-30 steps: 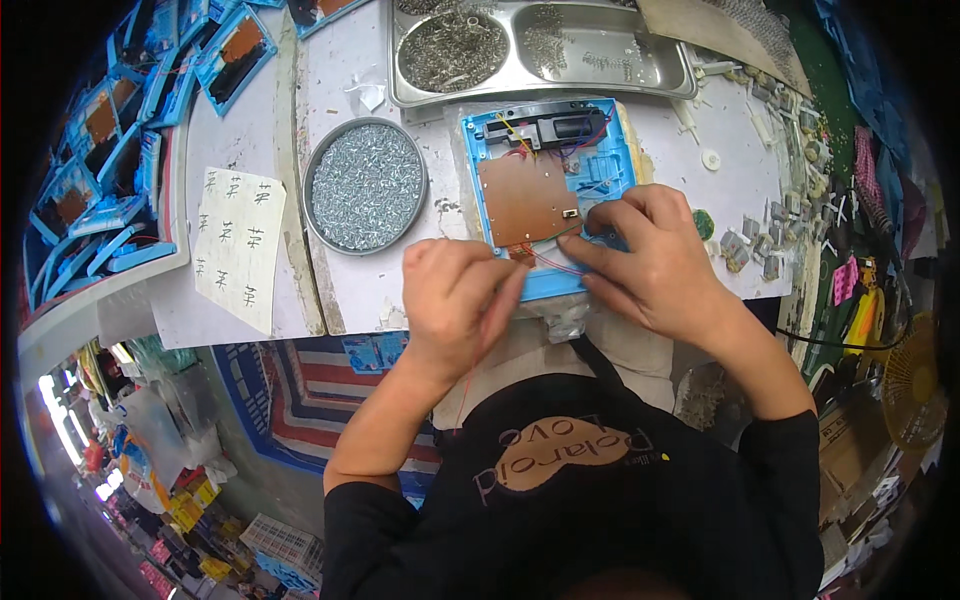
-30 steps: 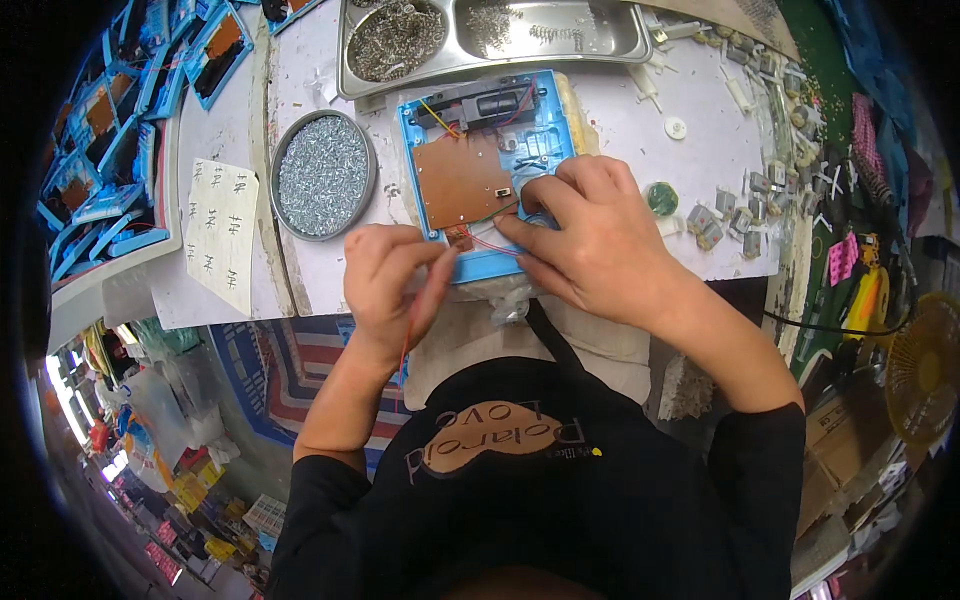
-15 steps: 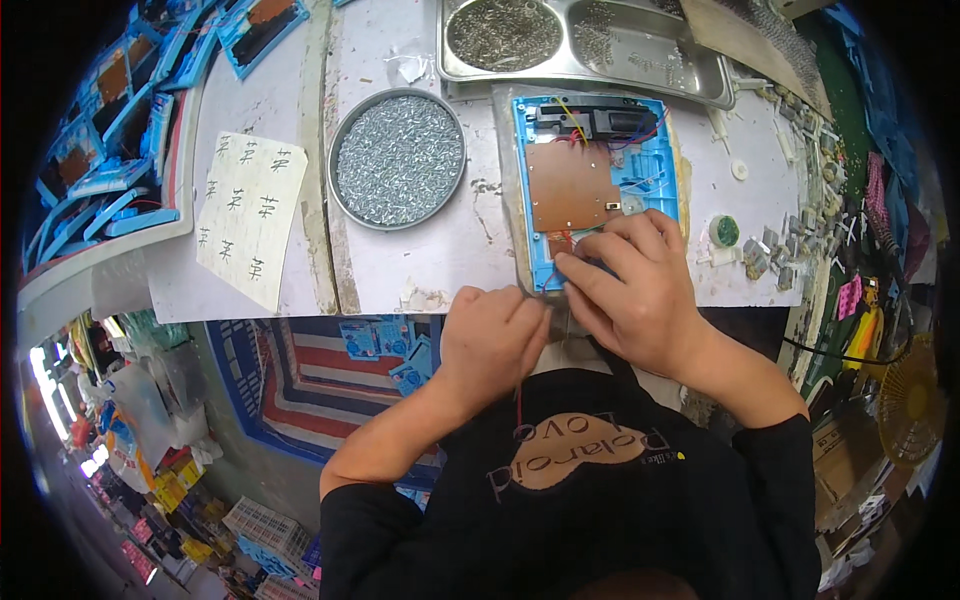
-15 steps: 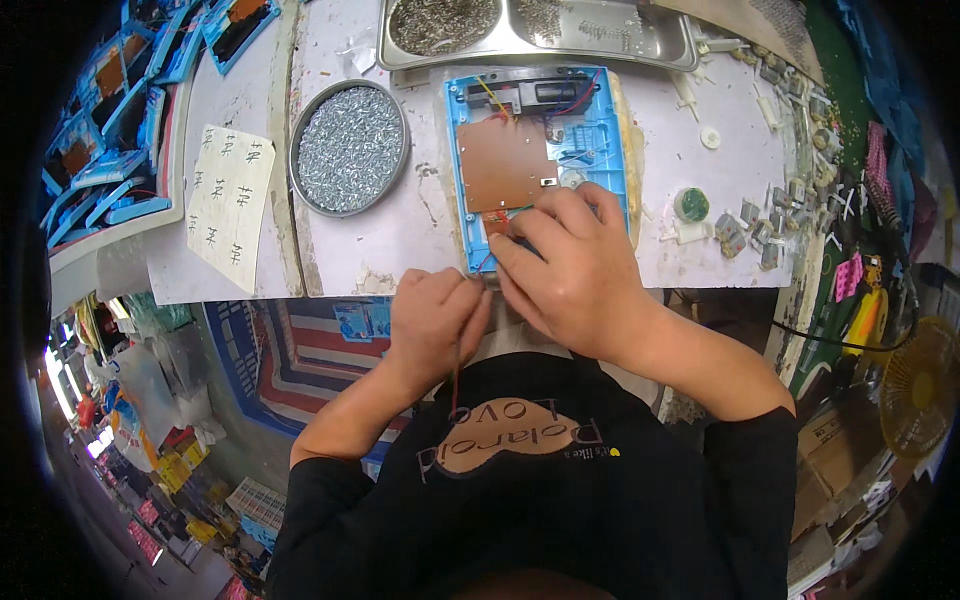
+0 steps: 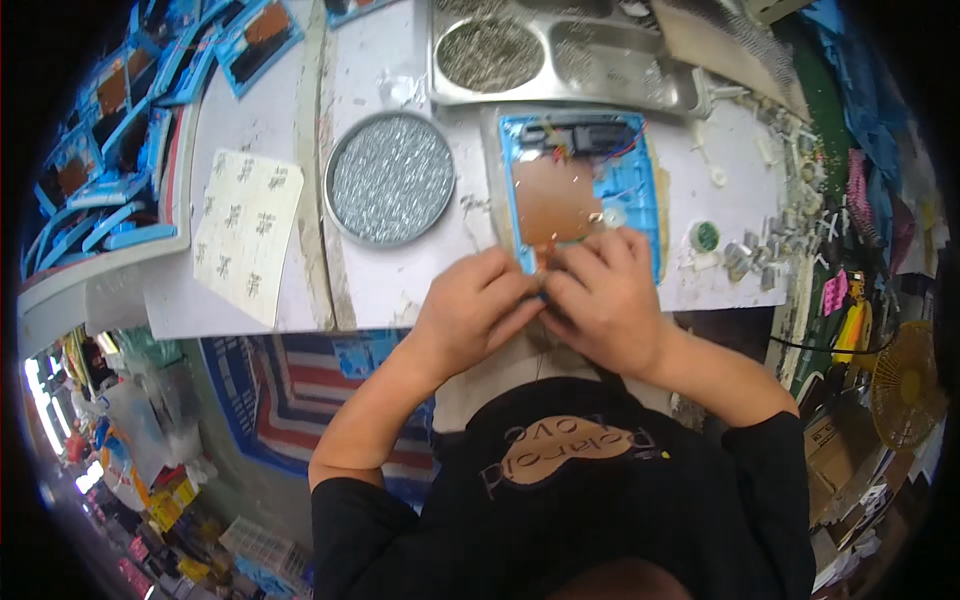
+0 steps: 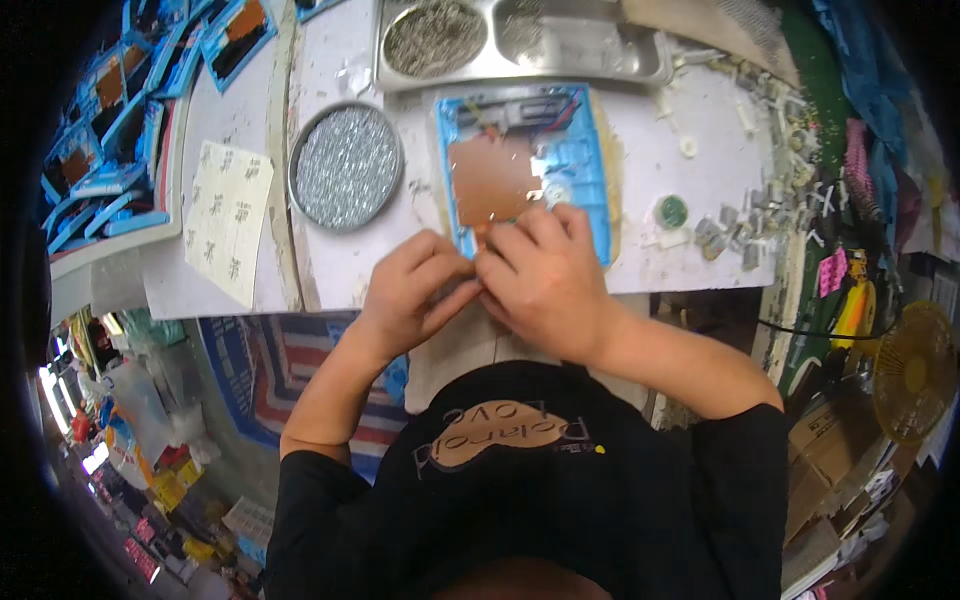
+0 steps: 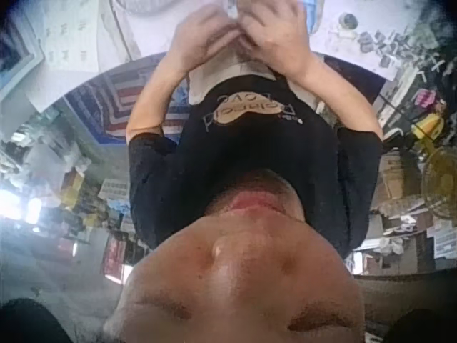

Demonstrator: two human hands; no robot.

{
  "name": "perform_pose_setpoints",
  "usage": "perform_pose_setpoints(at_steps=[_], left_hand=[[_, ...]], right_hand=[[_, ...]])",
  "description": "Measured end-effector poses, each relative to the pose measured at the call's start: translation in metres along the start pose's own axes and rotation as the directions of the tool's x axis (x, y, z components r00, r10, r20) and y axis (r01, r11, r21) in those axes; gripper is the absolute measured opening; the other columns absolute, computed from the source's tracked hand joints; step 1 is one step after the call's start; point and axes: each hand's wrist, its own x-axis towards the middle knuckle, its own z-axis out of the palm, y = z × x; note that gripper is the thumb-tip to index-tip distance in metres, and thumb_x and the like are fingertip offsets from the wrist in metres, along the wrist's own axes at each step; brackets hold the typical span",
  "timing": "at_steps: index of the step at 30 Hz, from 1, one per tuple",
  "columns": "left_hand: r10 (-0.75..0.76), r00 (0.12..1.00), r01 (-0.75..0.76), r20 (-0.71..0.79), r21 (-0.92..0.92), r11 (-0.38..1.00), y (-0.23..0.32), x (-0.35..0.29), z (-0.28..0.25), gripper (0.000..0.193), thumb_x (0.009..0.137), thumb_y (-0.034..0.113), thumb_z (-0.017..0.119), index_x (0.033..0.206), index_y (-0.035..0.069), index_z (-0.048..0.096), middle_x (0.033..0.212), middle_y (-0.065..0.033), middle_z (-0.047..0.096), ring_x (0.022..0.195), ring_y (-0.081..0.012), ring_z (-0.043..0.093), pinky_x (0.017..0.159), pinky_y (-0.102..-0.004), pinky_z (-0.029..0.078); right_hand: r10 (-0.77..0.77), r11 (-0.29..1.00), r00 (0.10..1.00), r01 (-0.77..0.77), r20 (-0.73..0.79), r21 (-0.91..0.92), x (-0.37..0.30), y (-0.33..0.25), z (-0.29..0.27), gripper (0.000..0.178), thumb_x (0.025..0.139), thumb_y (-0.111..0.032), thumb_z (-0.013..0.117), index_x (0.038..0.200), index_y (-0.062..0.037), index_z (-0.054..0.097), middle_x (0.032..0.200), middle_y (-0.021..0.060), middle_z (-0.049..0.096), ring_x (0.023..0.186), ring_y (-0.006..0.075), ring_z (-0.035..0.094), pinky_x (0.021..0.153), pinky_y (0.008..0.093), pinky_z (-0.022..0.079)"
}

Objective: Assembling, soldering, and securing components for a small blue electronic toy or device at a workshop bench.

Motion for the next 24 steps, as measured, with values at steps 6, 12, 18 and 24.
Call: perform_pose_setpoints(at_steps=[6, 12, 18, 24], left_hand=[[0.153, 0.988, -0.153, 0.009, 0.033, 0.988, -0.01, 0.001, -0.009, 0.023, 0.076, 0.011, 0.083, 0.095, 0.008, 0.07, 0.082, -0.0092, 0.06, 0.071, -0.0296, 0.06, 0.059, -0.0405, 0.047], [0.163, 0.985, -0.163, 0.056, -0.01, 0.987, -0.009, 0.009, -0.011, 0.022, 0.077, 0.011, 0.082, 0.096, 0.007, 0.071, 0.083, -0.0099, 0.061, 0.072, -0.0295, 0.062, 0.061, -0.04, 0.049], [0.122, 0.984, -0.124, 0.128, 0.003, 0.992, -0.009, 0.016, -0.012, 0.026, 0.075, 0.014, 0.086, 0.097, 0.01, 0.074, 0.085, -0.009, 0.063, 0.073, -0.0282, 0.063, 0.063, -0.0381, 0.051], [0.072, 0.989, -0.076, 0.131, 0.026, 0.997, -0.013, 0.008, -0.009, 0.02, 0.078, 0.014, 0.081, 0.095, 0.009, 0.071, 0.082, -0.0089, 0.06, 0.074, -0.0298, 0.061, 0.062, -0.0412, 0.048]], right_hand=[[0.076, 0.994, 0.989, -0.065, -0.126, 0.092, -0.003, 0.085, -0.104, 0.029, 0.074, -0.012, 0.082, 0.101, -0.0052, 0.072, 0.09, 0.0057, 0.068, 0.08, 0.0225, 0.06, 0.084, 0.0392, 0.046], [0.356, 0.934, 0.78, -0.315, -0.514, 0.168, 0.091, 0.224, -0.205, 0.015, 0.086, -0.011, 0.071, 0.097, -0.0001, 0.075, 0.083, 0.0081, 0.073, 0.077, 0.018, 0.067, 0.073, 0.0294, 0.052], [-0.123, 0.729, 0.77, -0.358, -0.626, -0.583, 0.216, 0.326, -0.236, 0.018, 0.086, -0.019, 0.069, 0.102, -0.0137, 0.077, 0.101, 0.0081, 0.072, 0.098, 0.0324, 0.062, 0.089, 0.041, 0.051], [-0.088, 0.546, 0.845, -0.403, -0.528, -0.735, 0.261, 0.391, -0.239, 0.024, 0.082, -0.017, 0.067, 0.103, -0.0073, 0.074, 0.113, 0.0223, 0.063, 0.109, 0.0382, 0.058, 0.092, 0.0495, 0.05]])
